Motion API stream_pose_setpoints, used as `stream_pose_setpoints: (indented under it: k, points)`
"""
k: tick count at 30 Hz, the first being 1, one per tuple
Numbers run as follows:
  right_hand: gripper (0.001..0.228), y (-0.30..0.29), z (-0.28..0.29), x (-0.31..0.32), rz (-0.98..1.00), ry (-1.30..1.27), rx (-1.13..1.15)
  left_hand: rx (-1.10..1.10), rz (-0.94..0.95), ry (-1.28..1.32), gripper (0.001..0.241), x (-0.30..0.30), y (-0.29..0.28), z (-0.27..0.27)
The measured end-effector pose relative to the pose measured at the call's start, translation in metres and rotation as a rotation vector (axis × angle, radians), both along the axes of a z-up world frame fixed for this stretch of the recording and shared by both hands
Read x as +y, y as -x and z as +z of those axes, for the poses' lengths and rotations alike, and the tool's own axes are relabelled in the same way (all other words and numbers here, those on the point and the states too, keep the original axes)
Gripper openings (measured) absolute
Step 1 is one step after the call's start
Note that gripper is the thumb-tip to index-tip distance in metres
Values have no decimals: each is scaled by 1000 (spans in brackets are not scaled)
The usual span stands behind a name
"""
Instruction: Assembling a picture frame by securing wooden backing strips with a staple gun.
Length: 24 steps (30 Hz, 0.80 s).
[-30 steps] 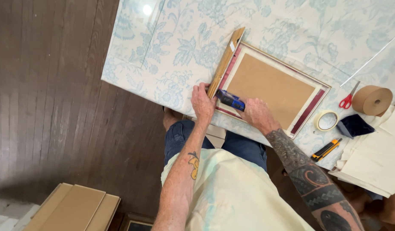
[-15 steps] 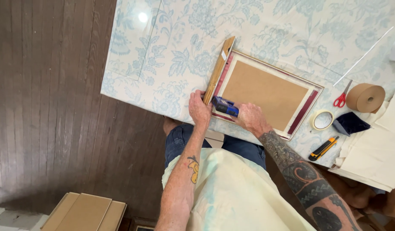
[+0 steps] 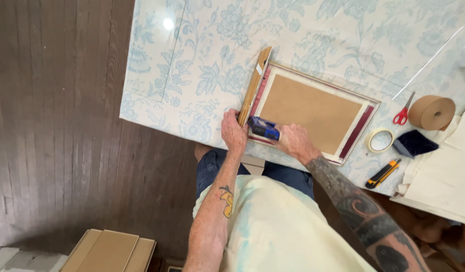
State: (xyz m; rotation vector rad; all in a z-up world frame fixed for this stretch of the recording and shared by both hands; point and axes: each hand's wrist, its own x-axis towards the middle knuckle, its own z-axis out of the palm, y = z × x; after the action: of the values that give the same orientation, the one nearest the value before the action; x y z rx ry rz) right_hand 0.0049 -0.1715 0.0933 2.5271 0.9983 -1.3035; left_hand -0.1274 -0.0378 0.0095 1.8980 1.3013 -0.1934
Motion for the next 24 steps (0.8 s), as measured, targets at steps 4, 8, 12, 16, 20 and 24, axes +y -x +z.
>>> stream_pose_setpoints:
  k: [4,8,12,16,20,24]
  points:
    - [30,-13,57,2,-185,-67,130,18,32,27,50,-5,6,-5]
    - [25,-67,72,-28,-305,-130,34,36,80,15,48,0,-12,-4]
    - [30,-148,79,-39,-339,-195,-107,68,69,6,47,-2,-12,-10]
    - [34,-233,26,-69,-297,-337,-275,-7,76,-30,49,-1,-10,-13]
    - [29,-291,7,-92,-326,-363,-177,-73,30,-203,43,-14,-2,-26]
    - [45,-323,-40,-135,-318,-357,-239,-33,65,-51,47,4,-2,-5]
